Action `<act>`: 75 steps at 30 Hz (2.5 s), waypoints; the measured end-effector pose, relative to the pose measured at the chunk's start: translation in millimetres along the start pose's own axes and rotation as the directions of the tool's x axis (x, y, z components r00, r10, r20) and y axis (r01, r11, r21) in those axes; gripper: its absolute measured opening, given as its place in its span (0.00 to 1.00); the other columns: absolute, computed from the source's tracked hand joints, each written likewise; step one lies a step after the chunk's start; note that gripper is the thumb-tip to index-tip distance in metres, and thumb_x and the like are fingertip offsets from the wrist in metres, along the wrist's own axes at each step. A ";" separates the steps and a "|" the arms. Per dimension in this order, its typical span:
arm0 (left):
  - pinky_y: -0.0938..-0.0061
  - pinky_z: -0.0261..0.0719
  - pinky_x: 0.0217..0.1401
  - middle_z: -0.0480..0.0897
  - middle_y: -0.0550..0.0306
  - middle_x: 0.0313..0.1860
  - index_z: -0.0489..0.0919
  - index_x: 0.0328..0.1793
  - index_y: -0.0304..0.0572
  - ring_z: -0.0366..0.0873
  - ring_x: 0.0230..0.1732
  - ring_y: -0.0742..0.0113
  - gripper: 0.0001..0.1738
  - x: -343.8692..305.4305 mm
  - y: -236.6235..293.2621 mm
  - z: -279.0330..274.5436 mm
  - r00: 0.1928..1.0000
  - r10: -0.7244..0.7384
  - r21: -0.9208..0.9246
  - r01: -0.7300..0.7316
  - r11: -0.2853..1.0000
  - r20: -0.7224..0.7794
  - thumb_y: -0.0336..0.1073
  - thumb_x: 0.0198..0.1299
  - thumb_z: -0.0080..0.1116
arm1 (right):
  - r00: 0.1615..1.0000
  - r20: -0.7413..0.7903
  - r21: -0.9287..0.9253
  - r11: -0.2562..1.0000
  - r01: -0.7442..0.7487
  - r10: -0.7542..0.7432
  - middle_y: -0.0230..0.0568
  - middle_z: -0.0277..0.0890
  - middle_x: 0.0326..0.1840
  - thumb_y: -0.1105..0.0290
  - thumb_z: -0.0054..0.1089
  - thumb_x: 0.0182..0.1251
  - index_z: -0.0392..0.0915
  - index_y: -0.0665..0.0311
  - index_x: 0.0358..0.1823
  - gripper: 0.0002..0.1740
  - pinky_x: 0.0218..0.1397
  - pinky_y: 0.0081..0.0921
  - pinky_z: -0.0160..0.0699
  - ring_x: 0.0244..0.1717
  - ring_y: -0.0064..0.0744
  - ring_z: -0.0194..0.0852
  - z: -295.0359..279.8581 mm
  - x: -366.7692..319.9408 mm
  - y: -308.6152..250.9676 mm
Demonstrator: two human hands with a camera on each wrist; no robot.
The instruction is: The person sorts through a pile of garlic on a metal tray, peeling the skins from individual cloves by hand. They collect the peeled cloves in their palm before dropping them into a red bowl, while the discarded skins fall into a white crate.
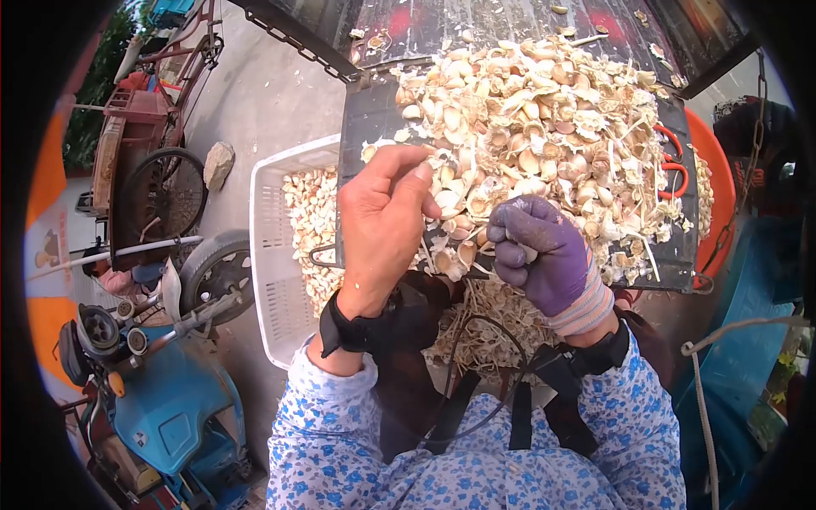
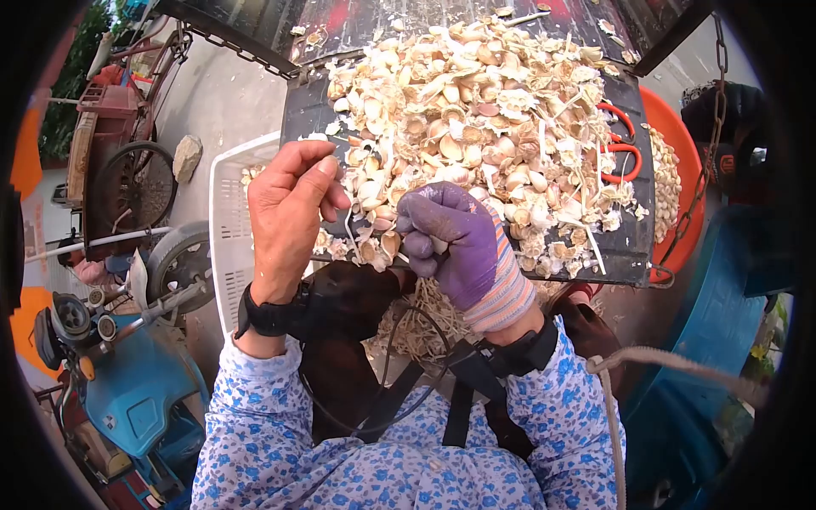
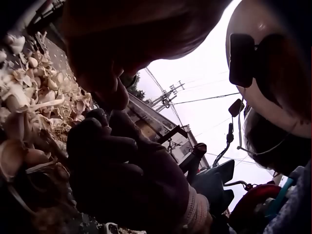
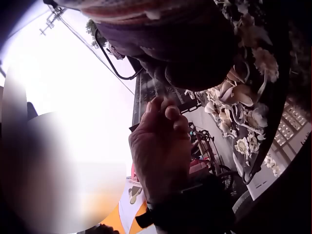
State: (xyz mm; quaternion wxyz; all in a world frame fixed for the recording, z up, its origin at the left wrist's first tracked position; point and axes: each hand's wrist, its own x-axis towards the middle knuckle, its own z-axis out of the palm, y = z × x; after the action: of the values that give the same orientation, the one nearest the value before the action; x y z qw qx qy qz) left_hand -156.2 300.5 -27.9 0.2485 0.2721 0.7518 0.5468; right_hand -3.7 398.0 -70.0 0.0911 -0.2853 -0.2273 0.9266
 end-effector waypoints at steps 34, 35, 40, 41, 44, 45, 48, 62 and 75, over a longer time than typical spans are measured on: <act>0.79 0.75 0.29 0.79 0.56 0.33 0.74 0.47 0.35 0.77 0.29 0.71 0.07 -6.1 -9.8 14.5 0.848 -0.280 -0.614 0.521 0.593 0.450 0.28 0.65 0.52 | 0.898 0.019 -0.434 0.805 0.404 -0.441 0.32 0.76 0.31 0.72 0.62 0.60 0.77 0.66 0.46 0.13 0.30 0.17 0.71 0.29 0.15 0.71 8.1 1.7 -1.4; 0.79 0.76 0.29 0.79 0.56 0.34 0.75 0.49 0.34 0.78 0.29 0.70 0.08 -14.0 -13.4 21.2 0.857 -0.299 -0.573 0.505 0.646 0.419 0.28 0.66 0.51 | 0.885 0.032 -0.491 0.764 0.419 -0.464 0.33 0.77 0.32 0.72 0.62 0.59 0.77 0.65 0.46 0.13 0.30 0.17 0.72 0.29 0.15 0.72 6.2 1.6 -0.9; 0.81 0.75 0.28 0.81 0.56 0.33 0.74 0.52 0.31 0.79 0.29 0.70 0.11 -29.3 9.1 26.8 0.852 -0.320 -0.266 0.450 0.853 0.415 0.29 0.67 0.49 | 0.746 0.274 -0.726 0.379 0.574 -0.607 0.32 0.74 0.28 0.71 0.60 0.59 0.77 0.65 0.46 0.13 0.23 0.19 0.70 0.24 0.17 0.73 0.9 -7.3 -4.7; 0.81 0.75 0.29 0.81 0.55 0.33 0.74 0.52 0.31 0.79 0.29 0.69 0.11 -30.5 8.1 24.7 0.847 -0.313 -0.309 0.464 0.830 0.430 0.29 0.67 0.50 | 0.798 0.215 -0.669 0.511 0.540 -0.563 0.32 0.74 0.29 0.71 0.60 0.58 0.77 0.65 0.46 0.14 0.23 0.19 0.70 0.23 0.17 0.72 1.6 -9.3 -3.9; 0.81 0.75 0.29 0.81 0.54 0.32 0.73 0.54 0.32 0.79 0.30 0.69 0.13 -32.5 0.5 20.3 0.842 -0.264 -0.422 0.477 0.771 0.470 0.31 0.67 0.50 | 0.886 0.113 -0.650 0.640 0.408 -0.450 0.33 0.74 0.33 0.71 0.62 0.57 0.77 0.65 0.47 0.16 0.27 0.20 0.72 0.27 0.19 0.72 2.2 -20.6 -12.9; 0.81 0.75 0.29 0.81 0.54 0.32 0.73 0.54 0.32 0.79 0.30 0.68 0.13 -34.1 -0.8 20.3 0.847 -0.237 -0.453 0.467 0.759 0.477 0.31 0.67 0.51 | 0.877 0.110 -0.625 0.653 0.427 -0.468 0.34 0.74 0.33 0.71 0.63 0.57 0.77 0.65 0.47 0.16 0.28 0.20 0.72 0.29 0.19 0.72 0.1 -20.2 -13.7; 0.81 0.74 0.30 0.81 0.53 0.32 0.71 0.56 0.32 0.79 0.30 0.69 0.14 -39.0 2.3 21.9 0.848 -0.203 -0.516 0.469 0.716 0.489 0.30 0.66 0.52 | 0.869 0.089 -0.590 0.677 0.440 -0.487 0.36 0.75 0.35 0.72 0.62 0.57 0.77 0.66 0.47 0.16 0.34 0.21 0.73 0.36 0.22 0.72 -2.9 -21.4 -12.8; 0.85 0.71 0.22 0.81 0.52 0.32 0.72 0.50 0.32 0.78 0.25 0.72 0.09 -48.0 0.7 20.4 0.891 -0.243 -0.466 0.414 0.782 0.383 0.28 0.66 0.50 | 0.910 0.125 -0.616 0.688 0.383 -0.395 0.33 0.76 0.30 0.69 0.64 0.58 0.78 0.66 0.46 0.15 0.26 0.18 0.70 0.27 0.16 0.72 4.6 -20.3 -5.9; 0.86 0.63 0.17 0.79 0.60 0.28 0.72 0.47 0.36 0.74 0.19 0.78 0.07 -67.4 -16.9 -6.2 0.880 -0.366 -0.389 0.464 0.796 0.302 0.32 0.68 0.51 | 0.940 0.201 -0.781 0.535 0.324 -0.276 0.40 0.78 0.33 0.66 0.69 0.52 0.76 0.65 0.47 0.21 0.36 0.25 0.73 0.32 0.28 0.73 12.9 -5.7 22.5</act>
State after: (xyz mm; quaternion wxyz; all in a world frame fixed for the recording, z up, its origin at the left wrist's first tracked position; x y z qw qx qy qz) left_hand -113.5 246.0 -37.2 0.4973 0.0913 0.6150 0.6051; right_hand -7.3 371.7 -68.4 0.1037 -0.2274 -0.6681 0.7008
